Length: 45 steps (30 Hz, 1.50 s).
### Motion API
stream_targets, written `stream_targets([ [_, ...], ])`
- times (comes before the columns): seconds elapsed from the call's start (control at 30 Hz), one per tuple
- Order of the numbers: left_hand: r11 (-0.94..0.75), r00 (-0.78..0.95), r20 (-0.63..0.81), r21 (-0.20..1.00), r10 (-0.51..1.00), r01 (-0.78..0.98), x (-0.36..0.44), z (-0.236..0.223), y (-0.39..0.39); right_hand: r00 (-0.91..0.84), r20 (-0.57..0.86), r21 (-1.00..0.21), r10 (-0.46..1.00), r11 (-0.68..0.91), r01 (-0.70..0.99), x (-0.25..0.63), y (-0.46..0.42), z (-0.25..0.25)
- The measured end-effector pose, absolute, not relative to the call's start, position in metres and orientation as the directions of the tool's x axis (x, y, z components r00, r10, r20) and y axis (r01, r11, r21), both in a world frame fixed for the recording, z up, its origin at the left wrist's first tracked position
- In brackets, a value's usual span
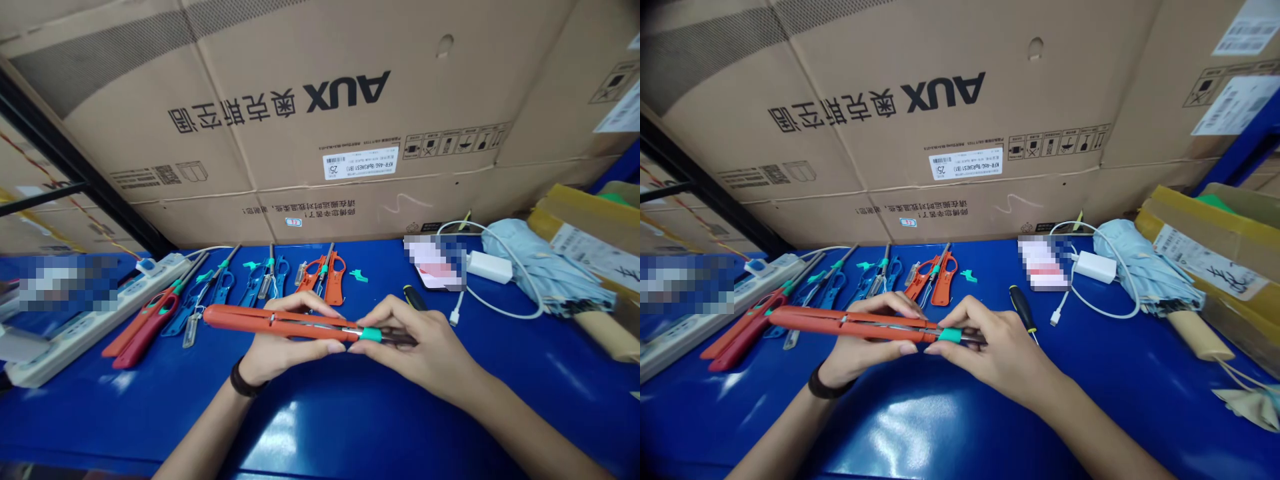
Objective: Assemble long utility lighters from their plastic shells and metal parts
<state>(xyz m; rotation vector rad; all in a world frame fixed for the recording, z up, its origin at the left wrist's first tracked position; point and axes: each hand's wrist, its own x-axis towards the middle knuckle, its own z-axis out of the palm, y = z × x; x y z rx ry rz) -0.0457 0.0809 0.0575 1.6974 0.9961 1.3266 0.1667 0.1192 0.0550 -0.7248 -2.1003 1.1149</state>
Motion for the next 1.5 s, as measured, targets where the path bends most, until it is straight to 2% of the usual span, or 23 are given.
stream_targets([
  [0.17, -0.51, 0.213, 0.5, 0.86, 0.839, -0.007, -0.045, 0.056, 0.082, -0.661, 0.28, -0.876, 0.696, 0.467, 0.121, 0.169, 0.119, 0.058],
  [0.47, -0.47, 0.216, 0.47, 0.881, 0.856, -0.051, -0.042, 0.054, 0.083, -0.717, 0.203, -0.883, 0.667, 0.441, 0.161, 0.171, 0.12, 0.062],
  [0.53, -0.475, 0.205, 0.474, 0.879, 0.856, -0.048, -0.041, 0.054, 0.082, -0.72, 0.233, -0.833, 0.654, 0.516, 0.199, 0.171, 0.119, 0.062],
  [0.7, -0.502, 0.185, 0.499, 0.864, 0.847, -0.031, -0.04, 0.055, 0.081, -0.693, 0.394, -0.622, 0.604, 0.73, 0.283, 0.168, 0.116, 0.06],
  [1.07, -0.504, 0.198, 0.502, 0.862, 0.842, -0.044, -0.038, 0.056, 0.08, -0.744, 0.494, -0.381, 0.45, 0.881, 0.28, 0.165, 0.114, 0.058],
  [1.27, -0.49, 0.215, 0.482, 0.872, 0.849, -0.018, -0.041, 0.056, 0.081, -0.734, 0.518, -0.367, 0.44, 0.889, 0.275, 0.165, 0.115, 0.058],
  [1.5, -0.548, 0.261, 0.501, 0.821, 0.825, 0.158, -0.052, 0.068, 0.079, -0.678, 0.487, -0.519, 0.551, 0.807, 0.282, 0.167, 0.117, 0.059],
])
